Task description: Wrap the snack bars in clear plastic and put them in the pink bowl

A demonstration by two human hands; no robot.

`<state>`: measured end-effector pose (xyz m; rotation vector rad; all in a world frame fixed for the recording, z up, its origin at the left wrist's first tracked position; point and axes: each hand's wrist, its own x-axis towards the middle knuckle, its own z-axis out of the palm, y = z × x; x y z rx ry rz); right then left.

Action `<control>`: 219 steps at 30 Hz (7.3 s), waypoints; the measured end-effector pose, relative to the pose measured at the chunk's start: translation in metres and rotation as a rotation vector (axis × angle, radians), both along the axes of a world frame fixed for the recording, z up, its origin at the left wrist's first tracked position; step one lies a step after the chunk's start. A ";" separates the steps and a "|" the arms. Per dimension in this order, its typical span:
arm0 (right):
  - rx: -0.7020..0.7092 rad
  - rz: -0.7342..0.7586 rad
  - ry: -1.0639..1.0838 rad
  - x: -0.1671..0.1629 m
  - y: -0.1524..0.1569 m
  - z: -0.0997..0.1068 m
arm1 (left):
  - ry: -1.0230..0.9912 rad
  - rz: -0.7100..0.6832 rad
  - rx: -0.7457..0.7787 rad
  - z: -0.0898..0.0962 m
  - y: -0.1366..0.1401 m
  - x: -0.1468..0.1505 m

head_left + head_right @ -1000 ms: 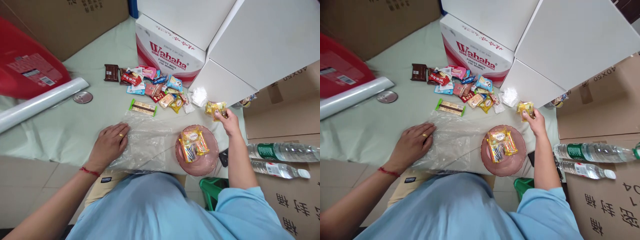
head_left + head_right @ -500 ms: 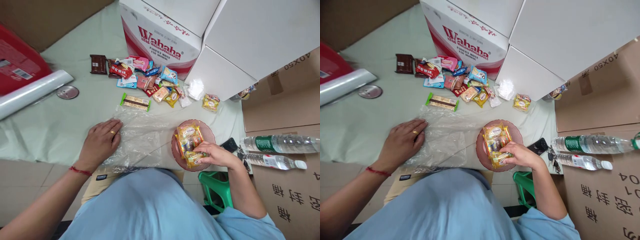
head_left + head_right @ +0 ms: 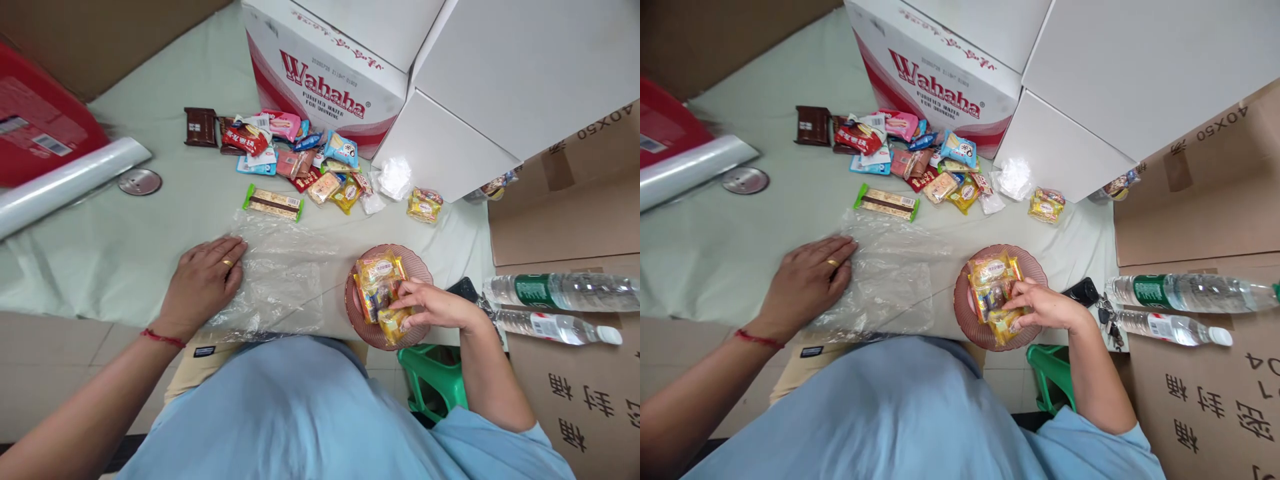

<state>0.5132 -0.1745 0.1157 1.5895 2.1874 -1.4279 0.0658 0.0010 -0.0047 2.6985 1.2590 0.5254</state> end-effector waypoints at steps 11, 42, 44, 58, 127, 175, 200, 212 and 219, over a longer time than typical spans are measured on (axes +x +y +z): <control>0.039 -0.304 -0.069 0.023 -0.002 0.052 | -0.035 -0.006 0.012 -0.004 0.001 -0.002; 0.469 -1.374 0.452 0.067 0.035 0.022 | -0.038 0.026 -0.081 -0.001 0.002 -0.002; 0.328 -1.086 0.329 0.042 0.018 0.049 | -0.044 0.025 -0.088 0.000 0.002 -0.001; 0.283 -0.205 -0.235 -0.088 0.032 -0.004 | -0.003 0.011 -0.049 -0.001 0.000 0.000; 0.555 -0.245 -0.133 -0.071 -0.026 -0.001 | -0.041 0.000 -0.028 -0.008 0.002 -0.004; 0.576 -0.995 -0.882 0.107 0.143 -0.066 | -0.066 0.037 -0.074 -0.008 0.002 -0.003; 0.616 -0.064 -0.372 -0.020 -0.005 -0.005 | -0.031 0.037 -0.030 -0.004 -0.002 0.001; 0.694 -0.281 -0.192 -0.014 -0.030 0.000 | -0.034 0.036 -0.066 -0.006 0.000 0.000; 0.729 -1.017 -0.266 -0.004 -0.067 -0.020 | -0.052 0.067 -0.113 -0.004 -0.001 0.001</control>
